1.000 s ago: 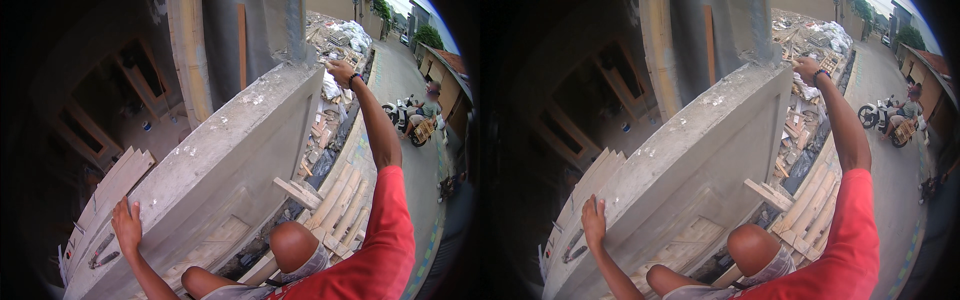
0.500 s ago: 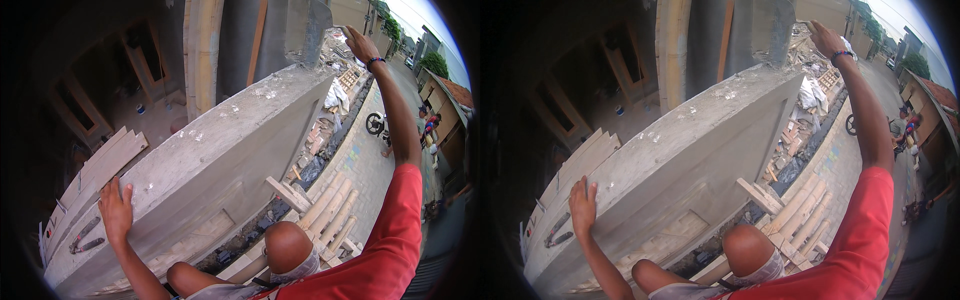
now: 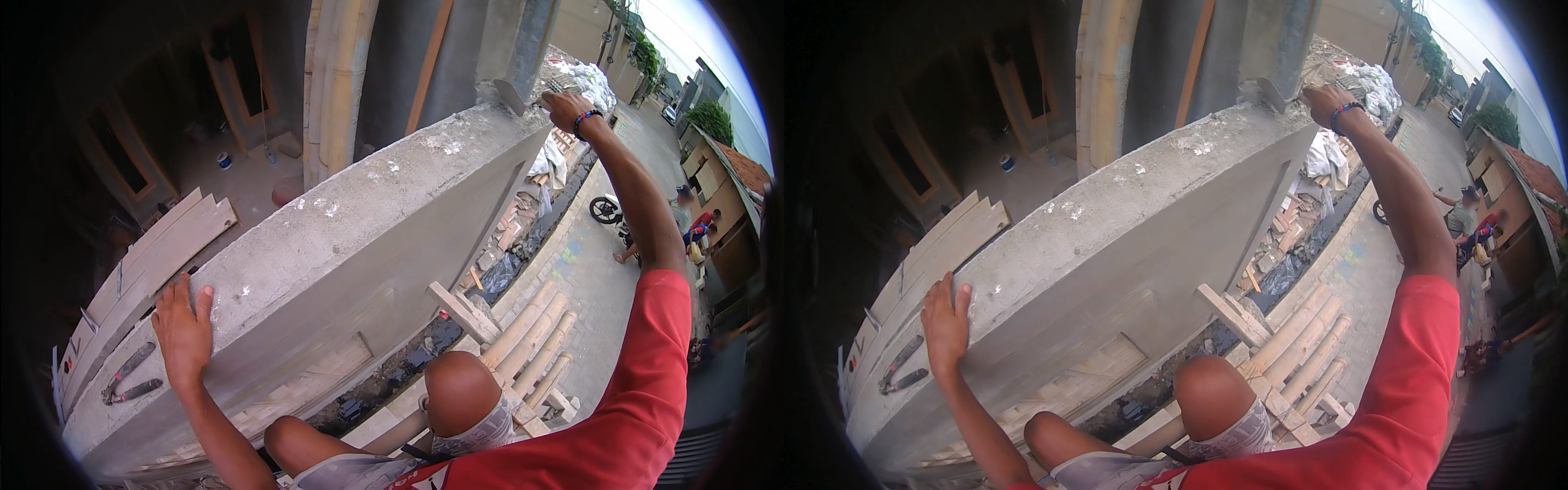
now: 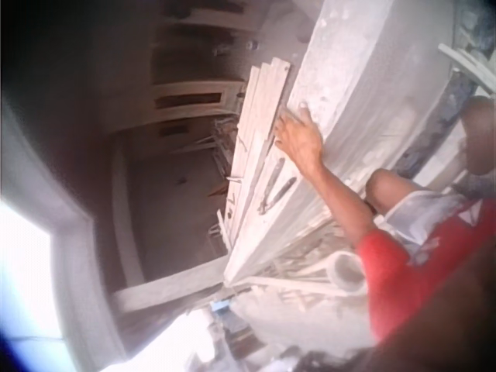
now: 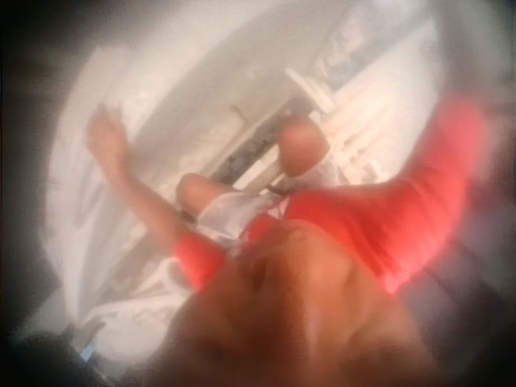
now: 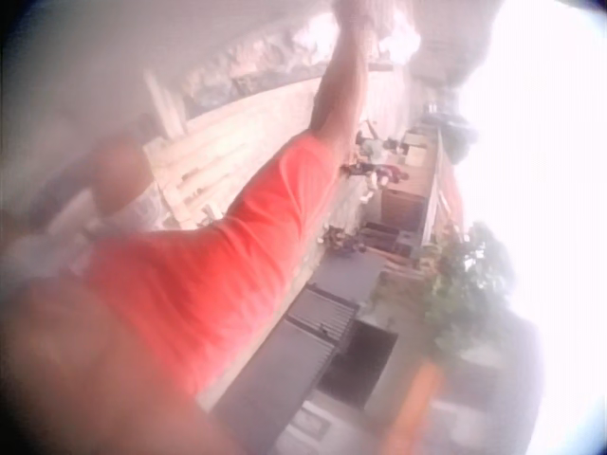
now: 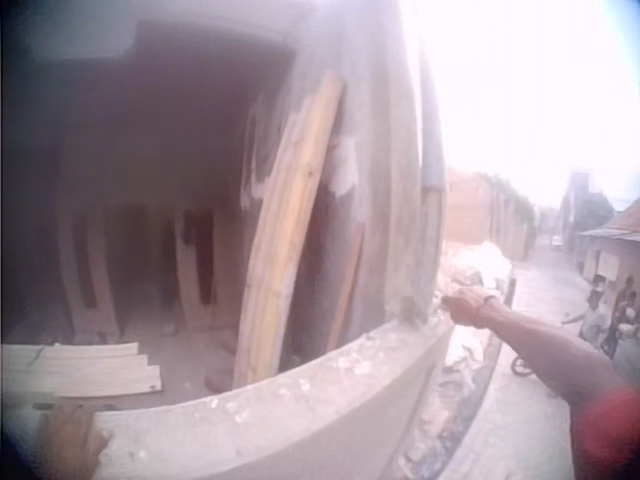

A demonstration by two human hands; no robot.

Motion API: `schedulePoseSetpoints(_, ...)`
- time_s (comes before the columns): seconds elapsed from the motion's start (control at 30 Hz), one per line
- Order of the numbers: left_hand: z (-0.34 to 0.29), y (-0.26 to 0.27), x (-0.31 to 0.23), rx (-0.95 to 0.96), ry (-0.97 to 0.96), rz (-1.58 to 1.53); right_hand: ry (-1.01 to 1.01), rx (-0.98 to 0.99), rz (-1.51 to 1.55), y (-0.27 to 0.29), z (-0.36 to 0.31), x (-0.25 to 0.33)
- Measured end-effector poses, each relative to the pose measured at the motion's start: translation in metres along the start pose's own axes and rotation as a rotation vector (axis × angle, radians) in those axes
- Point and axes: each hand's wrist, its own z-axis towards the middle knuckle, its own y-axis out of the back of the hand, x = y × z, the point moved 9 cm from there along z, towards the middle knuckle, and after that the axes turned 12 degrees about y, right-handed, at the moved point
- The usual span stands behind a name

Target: The person uses a pair of pliers to scrape and smooth the top edge of a concrete beam, then switches to a trowel to apply and level a cement-like material along the same edge. The work is performed on a construction site with bamboo scaffolding and other materials visible.

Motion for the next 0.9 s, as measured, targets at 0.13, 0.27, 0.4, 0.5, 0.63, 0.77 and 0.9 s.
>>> schedulePoseSetpoints(0.13, 0.000, 0.003, -0.005, -0.018, -0.006, 0.008, -0.085, -0.461, 0.164, 0.038, -0.011, -0.050)
schedulePoseSetpoints(0.27, 0.001, 0.006, -0.004, -0.010, 0.009, 0.006, -0.001, -0.066, 0.017, -0.039, -0.008, -0.020)
schedulePoseSetpoints(0.4, 0.002, 0.005, -0.007, -0.009, 0.000, -0.009, 0.065, -0.368, 0.071, 0.017, -0.016, -0.054)
schedulePoseSetpoints(0.5, 0.002, 0.002, -0.002, -0.037, -0.004, -0.008, 0.067, -0.457, 0.150, 0.009, -0.022, -0.072)
schedulePoseSetpoints(0.63, 0.000, 0.006, -0.003, -0.017, 0.009, -0.007, 0.068, -0.265, 0.088, -0.008, -0.014, -0.060)
schedulePoseSetpoints(0.77, 0.001, 0.004, -0.005, -0.014, -0.008, -0.024, -0.004, -0.451, 0.201, -0.008, -0.032, -0.073)
schedulePoseSetpoints(0.9, 0.003, 0.004, -0.002, -0.045, -0.010, -0.009, 0.045, -0.153, 0.078, 0.001, -0.025, -0.052)
